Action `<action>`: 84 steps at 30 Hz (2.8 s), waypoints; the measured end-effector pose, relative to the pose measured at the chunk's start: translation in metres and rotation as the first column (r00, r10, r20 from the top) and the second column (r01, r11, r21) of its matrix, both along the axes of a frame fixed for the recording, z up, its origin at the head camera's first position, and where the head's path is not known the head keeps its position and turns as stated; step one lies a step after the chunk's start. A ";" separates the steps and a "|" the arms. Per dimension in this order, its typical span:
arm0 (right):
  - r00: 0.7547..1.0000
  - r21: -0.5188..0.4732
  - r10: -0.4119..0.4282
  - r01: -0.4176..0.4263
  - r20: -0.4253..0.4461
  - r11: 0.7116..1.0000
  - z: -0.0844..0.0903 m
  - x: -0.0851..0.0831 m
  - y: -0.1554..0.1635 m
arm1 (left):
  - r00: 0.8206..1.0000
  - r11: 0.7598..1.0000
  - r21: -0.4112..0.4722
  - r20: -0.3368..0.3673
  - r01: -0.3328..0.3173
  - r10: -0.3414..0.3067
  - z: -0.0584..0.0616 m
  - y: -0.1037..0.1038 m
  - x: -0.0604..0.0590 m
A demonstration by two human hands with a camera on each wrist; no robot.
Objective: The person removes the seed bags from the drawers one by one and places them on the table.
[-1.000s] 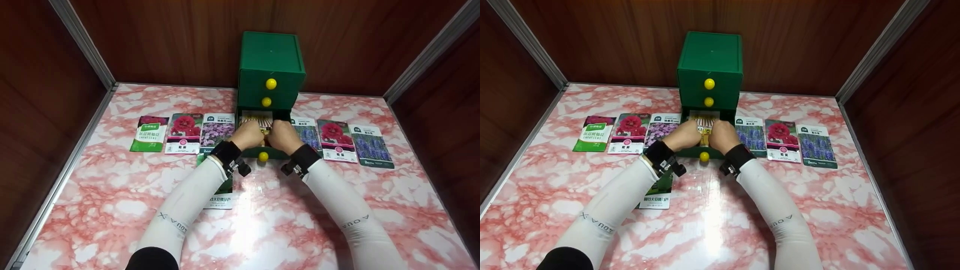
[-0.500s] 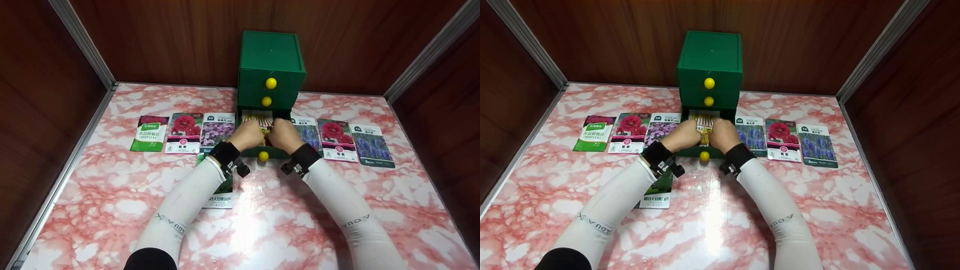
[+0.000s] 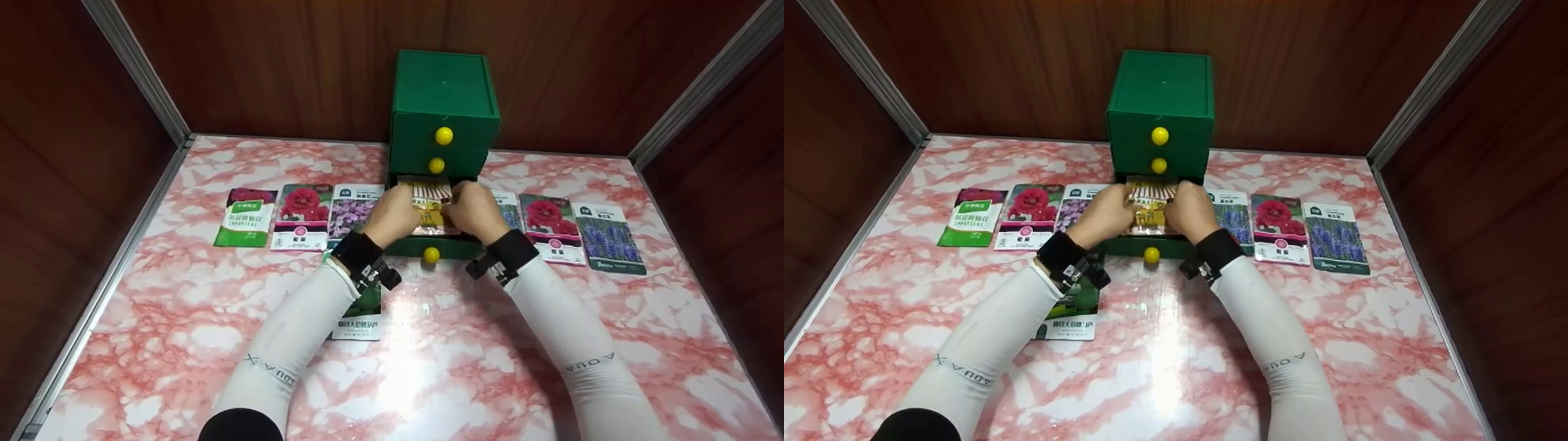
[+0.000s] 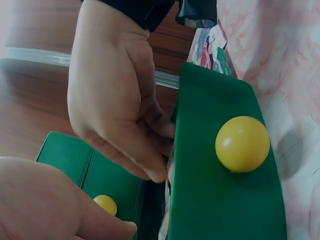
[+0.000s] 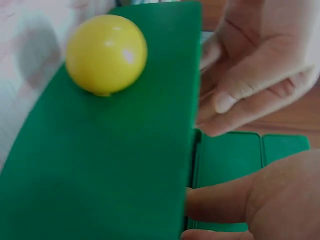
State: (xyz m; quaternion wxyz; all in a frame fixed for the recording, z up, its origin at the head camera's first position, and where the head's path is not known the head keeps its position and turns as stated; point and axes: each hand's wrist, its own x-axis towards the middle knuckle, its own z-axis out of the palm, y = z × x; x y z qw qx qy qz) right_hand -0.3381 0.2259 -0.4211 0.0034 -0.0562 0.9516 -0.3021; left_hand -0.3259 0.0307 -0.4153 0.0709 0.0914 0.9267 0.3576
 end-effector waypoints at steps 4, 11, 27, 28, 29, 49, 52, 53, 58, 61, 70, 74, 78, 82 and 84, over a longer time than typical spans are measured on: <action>0.998 -0.060 -0.025 0.028 0.053 0.998 0.004 -0.003 0.005 | 0.998 0.999 0.038 -0.060 -0.028 0.030 0.000 -0.007 -0.001; 0.995 -0.132 -0.057 0.068 0.085 0.989 0.006 -0.002 0.012 | 0.994 0.985 0.174 -0.099 -0.020 0.037 -0.023 -0.022 -0.017; 0.996 -0.250 -0.013 0.036 0.093 0.967 0.007 0.035 0.021 | 0.997 0.956 0.293 -0.055 -0.029 0.047 -0.006 -0.033 0.021; 0.996 -0.259 -0.004 0.026 0.085 0.966 0.007 0.039 0.021 | 0.998 0.955 0.296 -0.052 -0.026 0.043 -0.006 -0.034 0.024; 0.997 -0.267 0.004 0.018 0.080 0.964 0.006 0.043 0.021 | 0.998 0.953 0.301 -0.045 -0.024 0.039 -0.006 -0.035 0.027; 0.993 -0.350 0.062 -0.023 0.101 0.937 0.002 0.090 0.022 | 1.000 0.913 0.408 -0.009 0.021 -0.019 -0.012 -0.052 0.075; 0.993 -0.353 0.081 -0.044 0.091 0.935 0.000 0.095 0.021 | 1.000 0.907 0.420 0.001 0.012 -0.014 -0.013 -0.053 0.079; 0.992 -0.356 0.085 -0.047 0.090 0.933 -0.001 0.096 0.021 | 1.000 0.908 0.419 0.005 0.009 -0.013 -0.013 -0.054 0.080; 0.989 -0.382 0.106 -0.058 0.107 0.922 -0.004 0.104 0.022 | 0.999 0.914 0.406 0.022 0.027 -0.039 -0.016 -0.058 0.088; 0.986 -0.394 0.123 -0.068 0.115 0.917 -0.006 0.108 0.024 | 0.997 0.908 0.417 0.038 0.046 -0.068 -0.016 -0.060 0.091; 0.981 -0.397 0.135 -0.071 0.137 0.915 -0.014 0.115 0.026 | 0.990 0.890 0.449 0.071 0.075 -0.119 -0.020 -0.061 0.098; 0.977 -0.409 0.140 -0.064 0.160 0.910 -0.018 0.120 0.028 | 0.987 0.902 0.422 0.077 0.094 -0.139 -0.024 -0.062 0.102; 0.971 -0.441 0.157 -0.063 0.179 0.895 -0.022 0.126 0.030 | 0.986 0.915 0.389 0.078 0.106 -0.148 -0.029 -0.063 0.106; 0.967 -0.465 0.160 -0.052 0.196 0.884 -0.024 0.130 0.029 | 0.984 0.924 0.366 0.087 0.113 -0.155 -0.030 -0.064 0.112; 0.966 -0.464 0.160 -0.050 0.201 0.884 -0.024 0.132 0.029 | 0.983 0.924 0.367 0.095 0.112 -0.157 -0.029 -0.065 0.115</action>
